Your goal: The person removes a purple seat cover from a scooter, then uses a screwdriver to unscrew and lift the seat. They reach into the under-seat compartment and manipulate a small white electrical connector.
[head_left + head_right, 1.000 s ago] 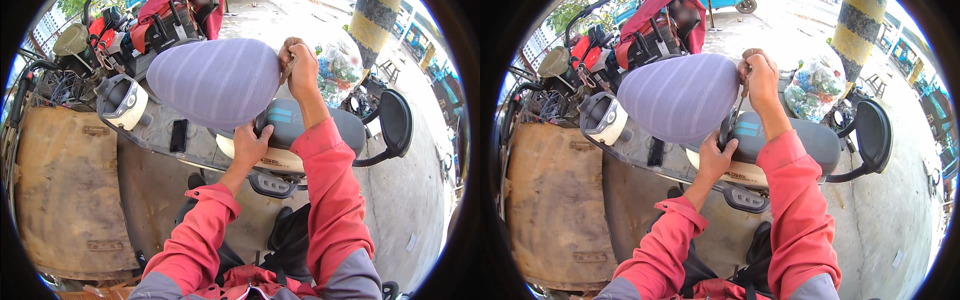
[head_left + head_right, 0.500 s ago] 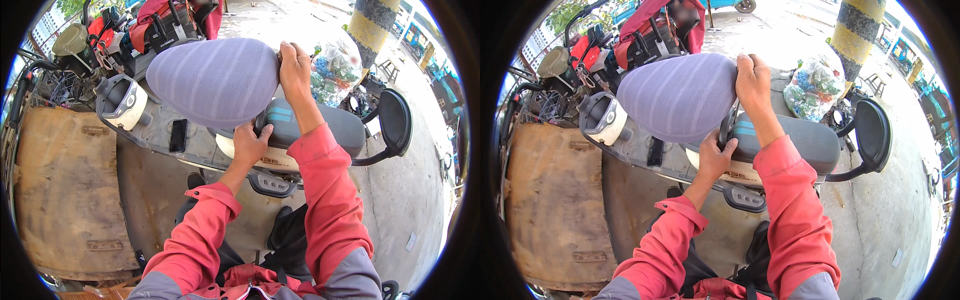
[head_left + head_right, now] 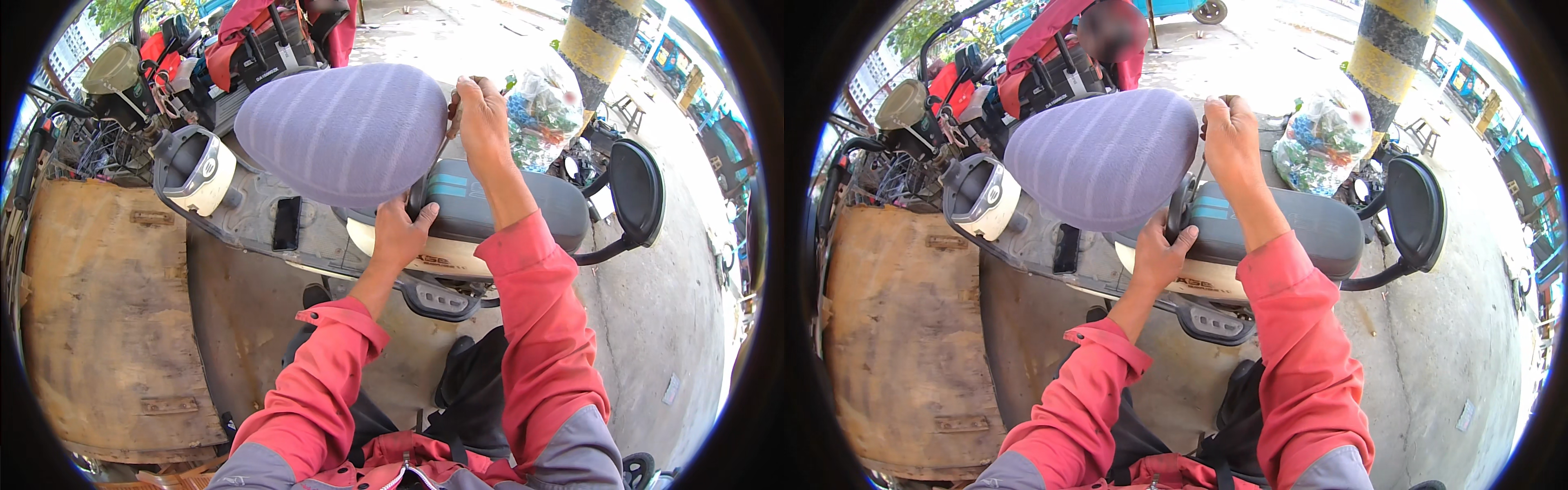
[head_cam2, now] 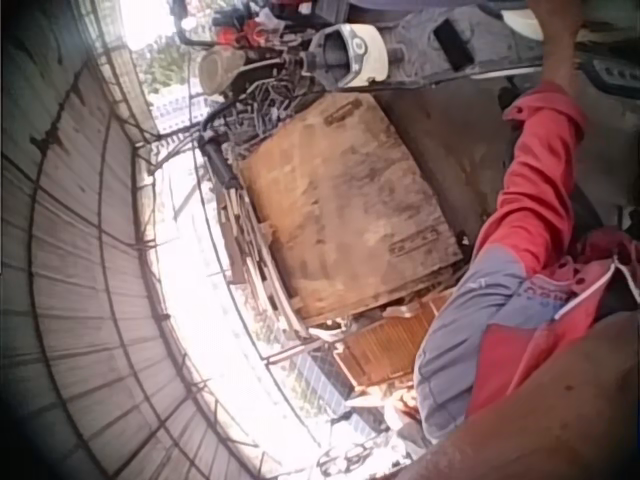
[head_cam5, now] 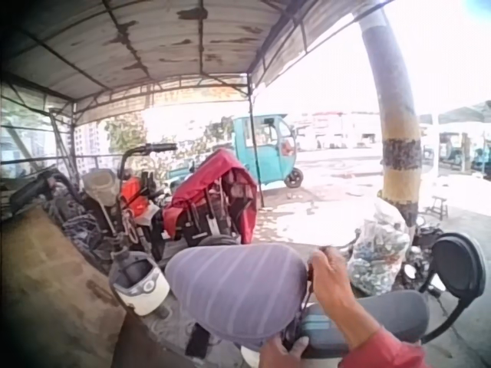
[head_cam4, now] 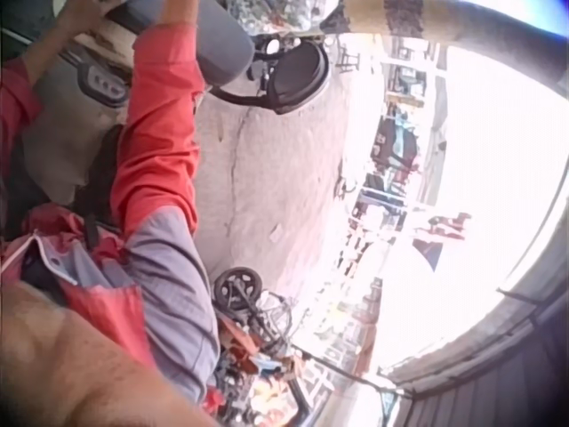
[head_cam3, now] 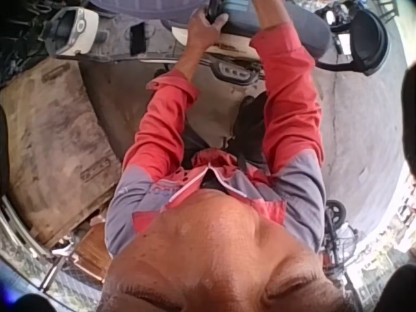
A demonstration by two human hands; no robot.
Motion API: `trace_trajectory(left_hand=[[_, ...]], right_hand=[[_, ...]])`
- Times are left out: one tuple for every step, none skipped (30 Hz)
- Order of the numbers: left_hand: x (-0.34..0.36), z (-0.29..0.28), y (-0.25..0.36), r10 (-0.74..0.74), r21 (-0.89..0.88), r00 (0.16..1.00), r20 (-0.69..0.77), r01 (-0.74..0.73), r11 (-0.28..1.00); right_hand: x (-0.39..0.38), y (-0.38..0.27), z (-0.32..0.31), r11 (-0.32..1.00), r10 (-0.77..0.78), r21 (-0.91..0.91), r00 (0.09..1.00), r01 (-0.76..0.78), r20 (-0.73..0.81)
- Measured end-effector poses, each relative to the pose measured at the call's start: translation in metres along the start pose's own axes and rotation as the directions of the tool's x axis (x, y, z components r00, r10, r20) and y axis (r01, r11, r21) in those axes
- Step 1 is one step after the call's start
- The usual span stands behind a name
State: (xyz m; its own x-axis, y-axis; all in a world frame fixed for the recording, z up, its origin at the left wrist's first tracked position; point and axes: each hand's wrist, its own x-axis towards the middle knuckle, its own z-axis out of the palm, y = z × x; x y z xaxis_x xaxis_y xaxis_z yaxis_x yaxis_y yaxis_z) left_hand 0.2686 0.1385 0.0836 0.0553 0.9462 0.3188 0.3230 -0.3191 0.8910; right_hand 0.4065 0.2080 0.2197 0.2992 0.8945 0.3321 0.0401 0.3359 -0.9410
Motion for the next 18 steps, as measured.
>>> trace_trajectory(left_hand=[[0.0, 0.0, -0.002, 0.02, -0.017, 1.0, -0.003, -0.02, 1.0], [0.001, 0.001, -0.004, 0.04, -0.033, 0.999, -0.008, -0.04, 0.999], [0.001, 0.0, -0.004, 0.056, -0.049, 0.998, -0.012, -0.057, 0.997], [0.001, -0.001, -0.004, 0.034, -0.091, 0.999, 0.016, -0.033, 0.995], [0.0, -0.002, -0.004, 0.013, -0.131, 0.999, 0.044, -0.007, 0.991], [0.0, -0.005, -0.002, -0.007, -0.17, 0.997, 0.074, 0.019, 0.985], [-0.001, -0.007, 0.001, 0.001, -0.126, 0.998, 0.062, 0.007, 0.992], [-0.003, -0.01, 0.003, 0.009, -0.081, 0.999, 0.052, -0.005, 0.997], [-0.004, -0.012, 0.006, 0.016, -0.036, 0.999, 0.044, -0.014, 0.999], [-0.005, -0.015, 0.008, -0.006, -0.023, 0.997, 0.071, 0.007, 1.0], [-0.004, -0.02, 0.009, -0.027, -0.009, 0.995, 0.098, 0.028, 1.0], [-0.004, -0.023, 0.014, -0.049, 0.006, 0.991, 0.126, 0.049, 0.999], [-0.006, -0.025, 0.019, -0.04, 0.057, 0.991, 0.128, 0.033, 0.998], [-0.008, -0.027, 0.026, -0.031, 0.108, 0.991, 0.131, 0.017, 0.994], [-0.009, -0.03, 0.029, -0.023, 0.161, 0.991, 0.128, 0.002, 0.987], [-0.01, -0.03, 0.027, 0.006, 0.18, 0.994, 0.109, -0.026, 0.983], [-0.011, -0.029, 0.023, 0.036, 0.2, 0.995, 0.091, -0.053, 0.978], [-0.012, -0.028, 0.021, 0.067, 0.216, 0.995, 0.075, -0.082, 0.973]], right_hand=[[0.001, 0.001, 0.002, 1.0, -0.018, -0.002, 1.0, 0.018, -0.005], [0.002, 0.002, 0.003, 1.0, -0.018, -0.003, 1.0, 0.018, -0.015], [0.002, 0.002, 0.006, 1.0, -0.015, -0.004, 1.0, 0.015, -0.025], [0.002, 0.002, 0.008, 1.0, -0.012, -0.005, 0.999, 0.012, -0.035], [0.003, 0.003, 0.009, 0.998, -0.033, -0.045, 0.999, 0.031, -0.042], [0.005, 0.004, 0.01, 0.995, -0.054, -0.084, 0.997, 0.049, -0.048], [0.006, 0.005, 0.011, 0.99, -0.074, -0.123, 0.996, 0.067, -0.054], [0.006, 0.006, 0.01, 0.986, -0.086, -0.148, 0.995, 0.079, -0.047], [0.005, 0.005, 0.01, 0.981, -0.096, -0.173, 0.995, 0.088, -0.041], [0.004, 0.005, 0.009, 0.976, -0.106, -0.197, 0.994, 0.097, -0.036], [0.004, 0.005, 0.01, 0.972, -0.112, -0.21, 0.993, 0.103, -0.032], [0.004, 0.006, 0.01, 0.969, -0.118, -0.221, 0.993, 0.108, -0.03], [0.004, 0.006, 0.01, 0.966, -0.124, -0.233, 0.992, 0.114, -0.028], [0.003, 0.007, 0.008, 0.962, -0.129, -0.244, 0.991, 0.119, -0.024], [0.001, 0.005, 0.009, 0.959, -0.135, -0.253, 0.991, 0.127, -0.014], [-0.001, 0.003, 0.008, 0.956, -0.14, -0.261, 0.99, 0.134, -0.004], [-0.002, 0.001, 0.007, 0.952, -0.13, -0.277, 0.991, 0.129, 0.014], [-0.002, -0.002, 0.003, 0.947, -0.122, -0.297, 0.992, 0.126, 0.032]])
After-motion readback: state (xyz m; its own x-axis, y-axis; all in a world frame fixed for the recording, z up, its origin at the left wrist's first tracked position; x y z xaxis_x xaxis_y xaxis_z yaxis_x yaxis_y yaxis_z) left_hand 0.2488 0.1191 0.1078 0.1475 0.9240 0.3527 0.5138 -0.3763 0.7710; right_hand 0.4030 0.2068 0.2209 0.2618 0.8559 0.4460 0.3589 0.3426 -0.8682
